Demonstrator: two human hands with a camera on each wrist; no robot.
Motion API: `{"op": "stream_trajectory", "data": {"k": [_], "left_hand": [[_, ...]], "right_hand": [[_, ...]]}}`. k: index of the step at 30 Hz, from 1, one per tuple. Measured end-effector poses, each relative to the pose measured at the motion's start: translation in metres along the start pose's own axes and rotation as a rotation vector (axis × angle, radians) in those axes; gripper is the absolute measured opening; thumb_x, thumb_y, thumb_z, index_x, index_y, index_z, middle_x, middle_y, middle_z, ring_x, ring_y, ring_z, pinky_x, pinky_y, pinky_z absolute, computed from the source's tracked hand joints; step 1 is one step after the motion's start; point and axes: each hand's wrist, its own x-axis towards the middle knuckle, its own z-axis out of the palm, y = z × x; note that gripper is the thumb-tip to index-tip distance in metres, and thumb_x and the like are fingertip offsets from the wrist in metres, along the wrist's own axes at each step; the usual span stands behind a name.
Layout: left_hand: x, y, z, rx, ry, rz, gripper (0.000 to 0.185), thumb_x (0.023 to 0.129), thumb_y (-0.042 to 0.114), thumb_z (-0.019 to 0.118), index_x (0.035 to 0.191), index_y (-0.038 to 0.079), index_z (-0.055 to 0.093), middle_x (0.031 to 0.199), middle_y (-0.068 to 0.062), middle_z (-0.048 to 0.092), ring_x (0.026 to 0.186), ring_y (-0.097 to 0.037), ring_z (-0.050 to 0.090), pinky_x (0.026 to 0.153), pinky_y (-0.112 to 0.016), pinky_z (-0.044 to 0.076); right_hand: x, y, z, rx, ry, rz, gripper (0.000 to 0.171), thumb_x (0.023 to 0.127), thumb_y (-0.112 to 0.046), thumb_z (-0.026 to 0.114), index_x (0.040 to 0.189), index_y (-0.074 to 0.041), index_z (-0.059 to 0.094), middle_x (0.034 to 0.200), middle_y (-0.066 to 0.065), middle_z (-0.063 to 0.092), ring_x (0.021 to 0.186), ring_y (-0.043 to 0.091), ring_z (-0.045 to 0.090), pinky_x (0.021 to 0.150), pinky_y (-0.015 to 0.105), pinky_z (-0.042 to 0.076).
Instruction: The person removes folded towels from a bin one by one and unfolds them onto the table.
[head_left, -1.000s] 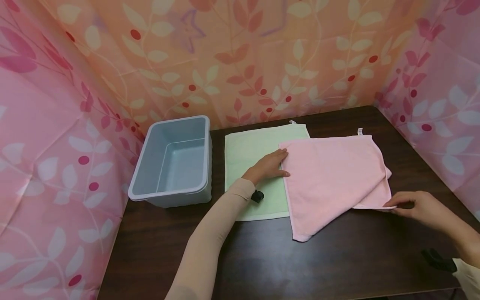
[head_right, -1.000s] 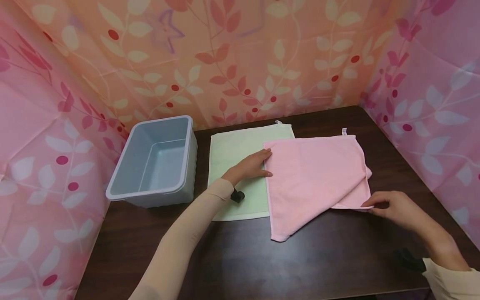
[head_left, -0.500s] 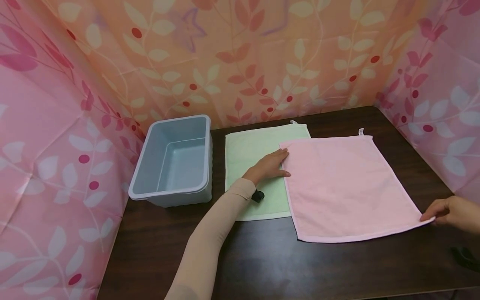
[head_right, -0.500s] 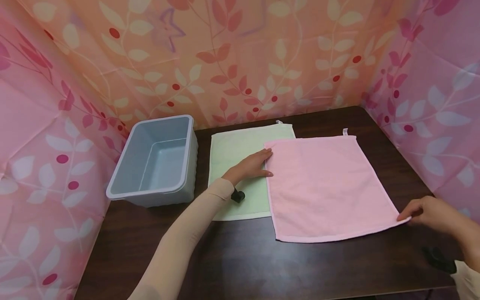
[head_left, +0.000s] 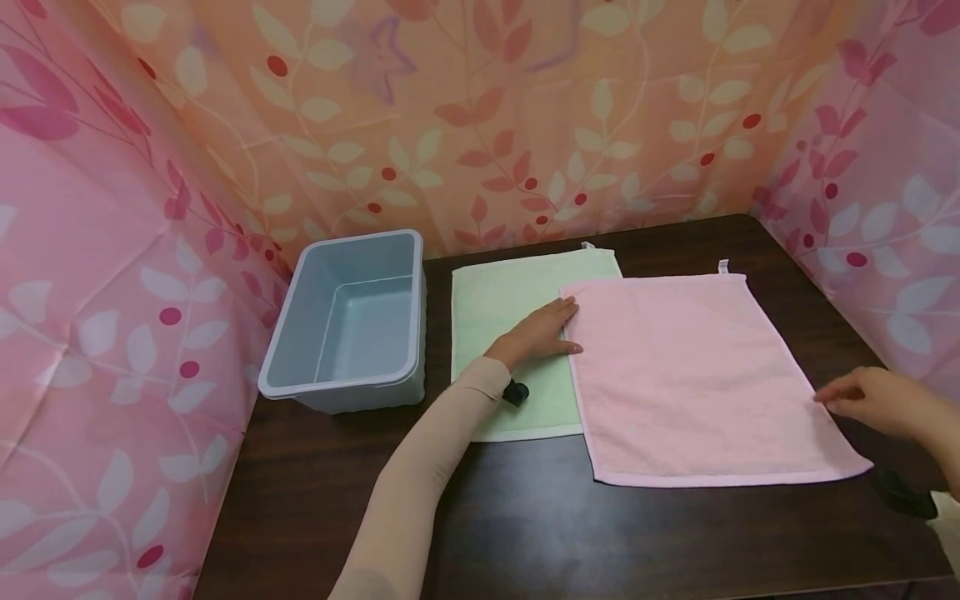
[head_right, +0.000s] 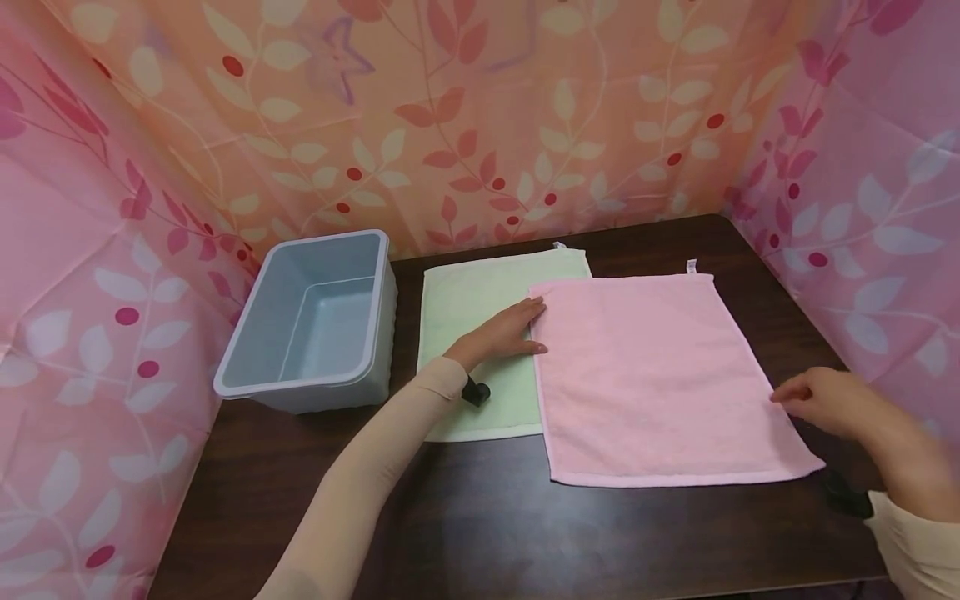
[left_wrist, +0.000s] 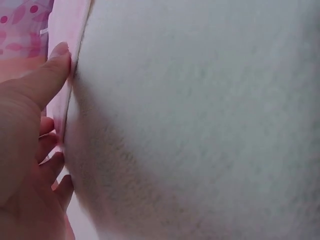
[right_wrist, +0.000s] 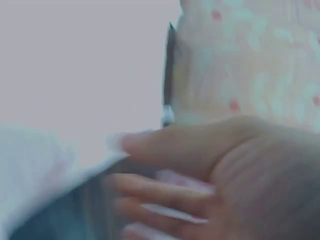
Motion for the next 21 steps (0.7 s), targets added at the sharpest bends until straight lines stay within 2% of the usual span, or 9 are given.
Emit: {"op": "stream_trajectory", "data": {"k": [2,4,7,10,13,16,21], "left_hand": [[-0.002,-0.003,0.000,-0.009,0.015,-0.029,0.085,0.095,0.053,0.058,0.159,0.011,0.020,0.169,-0.004,0.013,0.157,-0.022,0.012,0.128,-0.035,0.016],[-0.004,-0.006,-0.001,-0.016,0.023,-0.081,0.088,0.095,0.057,0.056,0.160,0.015,0.016,0.169,-0.004,0.008,0.158,-0.024,0.009,0.128,-0.043,0.013],[-0.010,-0.011,-0.003,-0.007,0.009,-0.193,0.098,0.089,0.066,0.057,0.161,0.022,0.008,0.170,-0.004,-0.001,0.158,-0.029,0.000,0.126,-0.058,0.009],[-0.017,-0.016,-0.006,0.017,-0.031,-0.286,0.107,0.082,0.074,0.060,0.161,0.029,0.003,0.169,-0.006,-0.007,0.157,-0.034,-0.006,0.122,-0.066,0.005],[-0.022,-0.018,-0.008,0.031,-0.053,-0.320,0.109,0.080,0.077,0.060,0.160,0.031,0.002,0.169,-0.007,-0.009,0.156,-0.037,-0.007,0.120,-0.069,0.006],[-0.024,-0.019,-0.009,0.031,-0.060,-0.324,0.110,0.079,0.077,0.060,0.160,0.032,0.002,0.169,-0.008,-0.010,0.156,-0.038,-0.008,0.119,-0.071,0.006],[-0.025,-0.019,-0.011,0.028,-0.073,-0.344,0.111,0.078,0.078,0.060,0.160,0.033,0.001,0.169,-0.006,-0.011,0.156,-0.037,-0.009,0.120,-0.070,0.005]], "right_hand": [[0.012,-0.017,0.004,0.009,0.090,-0.001,0.043,0.092,-0.024,0.066,0.123,0.007,0.063,0.118,0.039,0.057,0.107,0.051,0.054,0.091,0.070,0.041],[0.024,-0.035,0.014,0.060,0.137,0.003,0.068,0.093,-0.038,0.065,0.140,0.008,0.045,0.135,0.046,0.039,0.123,0.062,0.035,0.097,0.078,0.027],[0.036,-0.054,0.033,0.123,0.119,0.021,0.099,0.087,-0.054,0.066,0.154,0.003,0.020,0.150,0.047,0.013,0.135,0.068,0.012,0.099,0.085,0.013],[0.040,-0.063,0.049,0.111,0.077,0.041,0.120,0.075,-0.065,0.072,0.158,-0.005,0.009,0.155,0.044,-0.001,0.138,0.069,-0.001,0.098,0.087,0.007],[0.040,-0.063,0.059,0.094,0.045,0.055,0.129,0.069,-0.069,0.074,0.159,-0.010,0.005,0.156,0.042,-0.008,0.138,0.069,-0.009,0.096,0.088,0.001],[0.038,-0.060,0.062,0.095,0.036,0.055,0.129,0.068,-0.069,0.075,0.159,-0.012,0.004,0.156,0.040,-0.011,0.139,0.067,-0.014,0.096,0.089,-0.005],[0.037,-0.052,0.064,0.076,0.045,0.034,0.128,0.067,-0.069,0.075,0.160,-0.015,0.005,0.157,0.039,-0.010,0.140,0.065,-0.016,0.095,0.090,-0.004]]}}
